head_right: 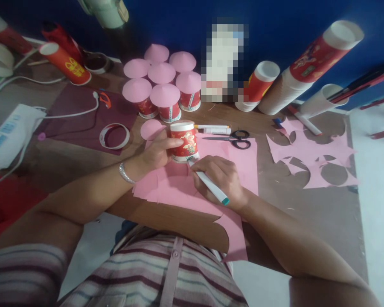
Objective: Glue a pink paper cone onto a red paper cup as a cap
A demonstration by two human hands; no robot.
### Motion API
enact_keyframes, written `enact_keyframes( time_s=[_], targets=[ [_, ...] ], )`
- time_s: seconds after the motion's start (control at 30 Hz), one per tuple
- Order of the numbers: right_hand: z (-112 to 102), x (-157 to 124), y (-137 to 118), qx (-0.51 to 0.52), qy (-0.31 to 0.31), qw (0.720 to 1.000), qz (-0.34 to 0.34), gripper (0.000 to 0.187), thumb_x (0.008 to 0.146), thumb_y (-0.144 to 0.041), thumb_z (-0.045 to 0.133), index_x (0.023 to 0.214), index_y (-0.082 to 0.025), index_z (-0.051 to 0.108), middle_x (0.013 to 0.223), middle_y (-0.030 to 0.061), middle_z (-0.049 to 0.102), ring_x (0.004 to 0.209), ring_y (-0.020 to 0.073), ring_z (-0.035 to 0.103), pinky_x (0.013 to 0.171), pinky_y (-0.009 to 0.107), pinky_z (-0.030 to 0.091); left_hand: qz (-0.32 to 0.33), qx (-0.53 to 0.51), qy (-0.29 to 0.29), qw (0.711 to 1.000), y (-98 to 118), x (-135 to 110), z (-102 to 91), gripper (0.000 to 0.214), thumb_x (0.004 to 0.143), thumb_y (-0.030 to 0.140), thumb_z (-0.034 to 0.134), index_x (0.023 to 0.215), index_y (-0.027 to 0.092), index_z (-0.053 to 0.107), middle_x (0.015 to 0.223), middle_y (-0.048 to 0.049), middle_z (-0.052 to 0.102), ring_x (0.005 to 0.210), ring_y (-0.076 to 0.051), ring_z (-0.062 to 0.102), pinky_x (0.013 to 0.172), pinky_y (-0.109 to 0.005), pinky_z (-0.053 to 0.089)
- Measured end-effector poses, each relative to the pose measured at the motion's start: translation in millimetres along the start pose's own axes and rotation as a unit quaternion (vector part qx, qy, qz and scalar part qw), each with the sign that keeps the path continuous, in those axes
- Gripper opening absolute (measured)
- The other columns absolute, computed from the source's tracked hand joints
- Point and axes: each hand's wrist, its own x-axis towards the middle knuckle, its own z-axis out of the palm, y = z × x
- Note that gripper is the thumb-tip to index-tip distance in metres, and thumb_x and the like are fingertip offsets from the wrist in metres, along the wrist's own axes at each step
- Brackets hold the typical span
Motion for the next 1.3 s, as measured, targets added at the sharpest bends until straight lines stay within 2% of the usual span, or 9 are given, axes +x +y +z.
enact_keyframes(
  time_s=[0.27,0.57,0.9,1.3],
  targets=[
    [-0.1,-0.7,-0.5,-0.003,-0.004,1.000,0.008,0.006,0.096,-0.018,0.065,0.097,-0.023,0.062,0.079,0.0015,0.074,0.066,0.0149,0.071,0.062,0.026,0.056,-0.001,-0.011,0.008,1.000,2.0,-0.8,2.4,0.045,0.076,0.030,0.080,0.117,0.016,0.068,0.109,-0.0095,0.076,0.099,-0.022,0.073,0.084,-0.033,0.059],
    [-1.4,-1.6,-0.4,0.003,0.006,1.000,0.008,0.009,0.095,-0.017,0.067,0.099,-0.023,0.062,0.079,0.0013,0.075,0.067,0.0152,0.072,0.061,0.026,0.056,0.008,-0.002,0.001,1.000,0.9,-0.4,2.0,0.038,0.080,0.032,0.079,0.113,0.015,0.070,0.102,-0.0090,0.076,0.092,-0.021,0.073,0.074,-0.029,0.057],
    [0.2,-2.3,-0.2,-0.008,-0.007,1.000,0.018,0.004,0.096,-0.019,0.065,0.096,-0.022,0.063,0.080,0.0015,0.075,0.067,0.0145,0.071,0.062,0.026,0.056,0.005,-0.005,0.010,1.000,3.0,-1.7,3.9,0.047,0.076,0.032,0.081,0.118,0.017,0.066,0.107,-0.0088,0.075,0.099,-0.021,0.072,0.087,-0.033,0.058],
    [0.1,-0.9,-3.7,0.014,-0.014,0.999,0.031,0.003,0.097,-0.020,0.063,0.095,-0.022,0.063,0.079,0.0011,0.075,0.066,0.0144,0.072,0.062,0.025,0.057,0.015,0.026,0.014,0.999,0.2,-0.4,2.5,0.051,0.073,0.032,0.084,0.118,0.019,0.064,0.110,-0.0093,0.073,0.099,-0.022,0.070,0.083,-0.033,0.056]
  ],
)
